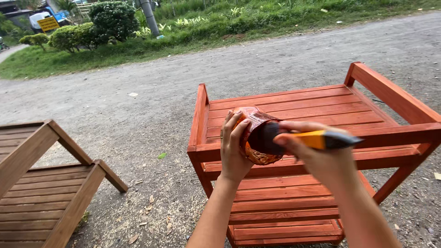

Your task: The person applies red-orange wood stain to a slatted wooden cart using a wide brush, holding a cup of stain in one hand. They brush the top surface, edges, rails and lower shelf, dipping the brush into the cup as they coat different parts of the furniture.

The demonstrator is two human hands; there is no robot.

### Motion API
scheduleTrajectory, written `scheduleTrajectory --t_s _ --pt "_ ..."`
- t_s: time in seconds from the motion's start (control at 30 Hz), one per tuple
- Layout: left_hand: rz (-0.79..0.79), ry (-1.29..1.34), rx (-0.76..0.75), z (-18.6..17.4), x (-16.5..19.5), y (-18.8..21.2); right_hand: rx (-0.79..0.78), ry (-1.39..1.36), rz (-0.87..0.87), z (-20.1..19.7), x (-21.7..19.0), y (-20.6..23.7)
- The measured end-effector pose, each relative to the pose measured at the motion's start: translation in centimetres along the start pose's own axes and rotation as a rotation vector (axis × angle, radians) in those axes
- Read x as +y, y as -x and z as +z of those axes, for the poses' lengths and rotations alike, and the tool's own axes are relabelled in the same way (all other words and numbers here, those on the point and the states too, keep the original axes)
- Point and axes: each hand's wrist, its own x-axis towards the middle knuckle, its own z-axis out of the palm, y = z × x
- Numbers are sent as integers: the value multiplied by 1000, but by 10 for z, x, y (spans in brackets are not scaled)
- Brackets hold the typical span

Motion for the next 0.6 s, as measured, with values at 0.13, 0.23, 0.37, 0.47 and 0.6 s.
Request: scheduleTrajectory --t_s 0.13,0.23,0.37,0.47,0.6 --pt "20 -10 -11 5 3 -5 11 134 -519 15 -8 -3" --pt "33 -24 -3 10 4 -8 21 233 -511 19 -18 -3" --pt "32 -22 -2 14 5 -13 74 334 -437 24 -21 -6" --pt "52 -5 1 13 5 -17 78 326 -371 24 -19 -8" --pt "73 -48 -36 13 7 -21 109 318 -407 23 -20 0"
